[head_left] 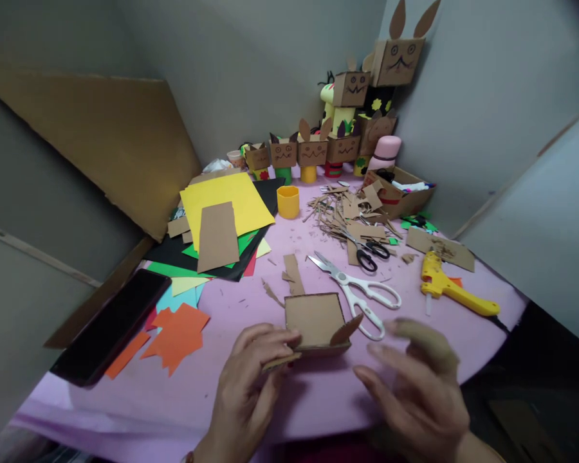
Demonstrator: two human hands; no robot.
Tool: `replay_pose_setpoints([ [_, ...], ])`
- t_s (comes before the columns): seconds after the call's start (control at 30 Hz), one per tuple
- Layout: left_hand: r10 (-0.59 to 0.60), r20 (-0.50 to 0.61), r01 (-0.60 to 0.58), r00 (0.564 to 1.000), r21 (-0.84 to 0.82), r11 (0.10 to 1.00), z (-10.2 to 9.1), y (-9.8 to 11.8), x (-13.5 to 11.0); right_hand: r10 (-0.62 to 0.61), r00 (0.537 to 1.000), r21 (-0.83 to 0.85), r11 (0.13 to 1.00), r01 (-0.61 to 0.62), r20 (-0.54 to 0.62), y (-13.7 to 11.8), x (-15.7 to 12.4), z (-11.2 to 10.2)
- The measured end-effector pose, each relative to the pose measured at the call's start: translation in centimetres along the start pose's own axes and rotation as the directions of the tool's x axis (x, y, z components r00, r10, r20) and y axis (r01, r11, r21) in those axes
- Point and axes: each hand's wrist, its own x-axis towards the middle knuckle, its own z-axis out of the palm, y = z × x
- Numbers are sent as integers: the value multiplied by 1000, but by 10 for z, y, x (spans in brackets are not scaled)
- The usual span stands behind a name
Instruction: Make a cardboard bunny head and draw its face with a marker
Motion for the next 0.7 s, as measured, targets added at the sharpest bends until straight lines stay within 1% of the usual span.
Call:
replay_pose_setpoints([
  [0.03,-10,18,11,1000,-23,1000,1,-2,0,-119,985,-1,993,120,128,-6,0,1],
  [0.07,-31,27,32,999,-51,998,2,-4,0,-173,952,15,984,175,251,-11,1,3],
  [0.1,-57,26,59,998,-78,995,4,-5,0,-205,929,13,977,212,309,-15,2,7],
  [0.13,-89,21,91,996,-101,991,5,-6,0,-230,918,-10,969,246,322,-17,3,12],
  [0.17,-116,11,116,993,-123,986,6,-6,0,-228,920,-36,967,252,319,-19,4,17],
  [0.3,-190,-15,184,982,-201,962,10,-6,-2,-194,930,-121,963,242,313,-19,4,33],
  [0.47,-227,-17,215,974,-252,944,12,-6,-2,-214,927,-121,958,261,307,-14,3,35],
  [0.7,-246,-19,234,969,-243,941,12,-4,0,-171,947,-132,968,212,271,-12,0,40],
])
